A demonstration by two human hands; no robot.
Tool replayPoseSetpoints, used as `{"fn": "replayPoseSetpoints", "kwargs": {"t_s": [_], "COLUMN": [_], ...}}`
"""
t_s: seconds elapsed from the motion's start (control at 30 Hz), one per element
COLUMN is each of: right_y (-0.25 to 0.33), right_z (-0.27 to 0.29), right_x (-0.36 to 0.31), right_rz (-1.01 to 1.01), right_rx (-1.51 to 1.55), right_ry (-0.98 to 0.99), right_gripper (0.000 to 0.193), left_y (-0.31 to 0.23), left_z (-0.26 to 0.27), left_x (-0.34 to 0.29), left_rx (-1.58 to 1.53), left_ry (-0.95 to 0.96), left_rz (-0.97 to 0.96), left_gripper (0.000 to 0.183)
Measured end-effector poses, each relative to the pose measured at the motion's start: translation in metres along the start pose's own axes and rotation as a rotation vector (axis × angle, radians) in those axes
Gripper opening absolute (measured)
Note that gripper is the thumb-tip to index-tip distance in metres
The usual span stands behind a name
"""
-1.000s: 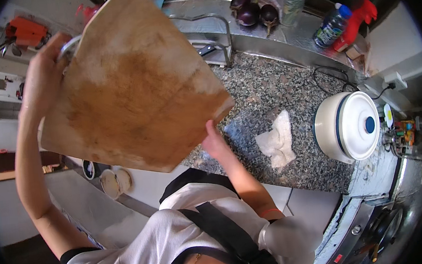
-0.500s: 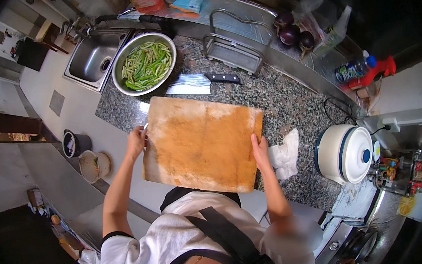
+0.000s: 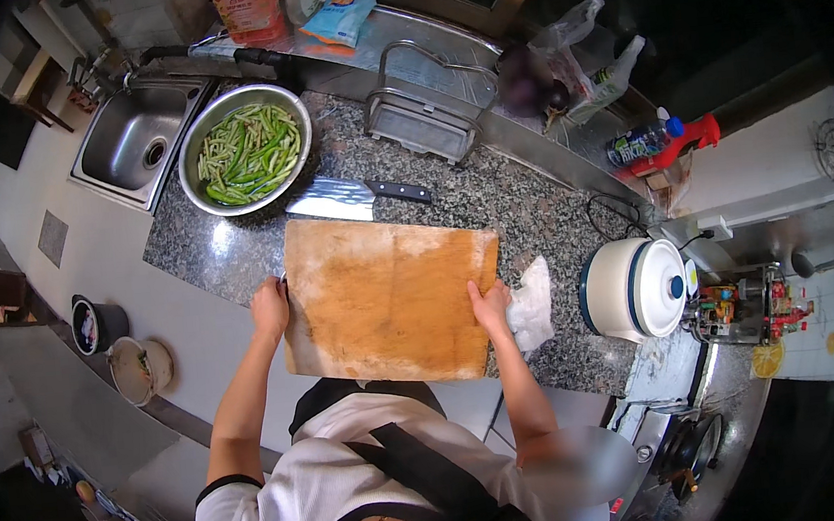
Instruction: The person picks up a wooden cutting board and places it on a granite countertop, then trims the green stems from eggplants by hand and discards the pieces into a bowl on the floor.
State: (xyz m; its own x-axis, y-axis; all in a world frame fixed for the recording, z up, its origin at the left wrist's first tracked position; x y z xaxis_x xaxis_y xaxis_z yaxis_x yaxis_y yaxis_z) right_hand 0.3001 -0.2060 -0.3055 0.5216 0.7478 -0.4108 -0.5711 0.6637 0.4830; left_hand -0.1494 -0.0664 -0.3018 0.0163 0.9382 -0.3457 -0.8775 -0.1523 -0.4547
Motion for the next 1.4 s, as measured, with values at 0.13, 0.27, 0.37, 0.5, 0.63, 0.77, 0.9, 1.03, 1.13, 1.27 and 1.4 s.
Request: {"fn": "replayPoseSetpoints", "kwargs": {"t_s": [0.13, 0.27, 0.37, 0.5, 0.63, 0.77, 0.9, 1.03, 1.13, 1.27, 1.4], "right_y": [0.032, 0.099, 0.178, 0.222, 0.245, 0.242, 0.188, 0.140, 0.129, 0.122, 0.153], "right_z": [0.022, 0.022, 0.005, -0.054, -0.070, -0.042, -0.019, -0.015, -0.012, 0.013, 0.194], "right_x": [-0.005, 0.035, 0.051, 0.099, 0.110, 0.088, 0.038, -0.006, -0.008, 0.056, 0.128], "right_rz": [0.115, 0.463, 0.684, 0.826, 0.853, 0.851, 0.861, 0.894, 0.977, 0.749, 0.690], "right_rx": [-0.102, -0.097, -0.166, -0.363, -0.525, -0.237, -0.143, -0.173, -0.262, 0.091, 0.040], "right_ry": [-0.071, -0.038, 0.049, 0.023, 0.205, 0.275, 0.405, 0.315, 0.183, 0.390, -0.567], "right_gripper": [0.056, 0.043, 0.043, 0.049, 0.038, 0.036, 0.034, 0.032, 0.032, 0.030, 0.052], "left_y": [-0.009, -0.010, -0.022, -0.023, -0.023, -0.024, -0.005, 0.036, 0.103, 0.065, 0.066], "left_z": [-0.002, -0.006, -0.005, -0.008, -0.005, 0.009, 0.000, -0.034, -0.080, -0.116, -0.103], "left_x": [0.002, 0.001, -0.002, -0.003, -0.007, -0.019, -0.034, -0.067, -0.097, -0.126, -0.117], "left_rx": [0.073, 0.090, 0.075, 0.060, 0.042, -0.095, -0.258, -0.428, -0.249, -1.131, -1.071], "left_ry": [0.037, 0.018, 0.025, 0.015, -0.109, -0.211, -0.226, -0.224, -0.226, 0.274, 0.115], "left_rz": [-0.015, 0.017, 0.033, 0.036, 0.013, 0.004, -0.027, 0.029, 0.376, 0.643, 0.559], "left_gripper": [0.016, 0.015, 0.015, 0.013, 0.010, 0.010, 0.010, 0.028, 0.040, 0.042, 0.048]}}
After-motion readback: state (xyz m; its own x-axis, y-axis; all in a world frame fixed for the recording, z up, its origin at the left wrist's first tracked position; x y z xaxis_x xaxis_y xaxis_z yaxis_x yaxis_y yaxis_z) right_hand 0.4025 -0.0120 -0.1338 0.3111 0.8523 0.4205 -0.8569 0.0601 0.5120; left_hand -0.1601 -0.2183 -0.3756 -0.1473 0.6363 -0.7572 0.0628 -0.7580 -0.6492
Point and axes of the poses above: each hand's wrist, its own x-axis towards the middle knuckle, its own z-axis out of the back of the hand, y = z × x, the point moved 10 cm from there along x, towards the middle knuckle, and after that the axes turned 11 degrees about y, right-handed, at the moved point
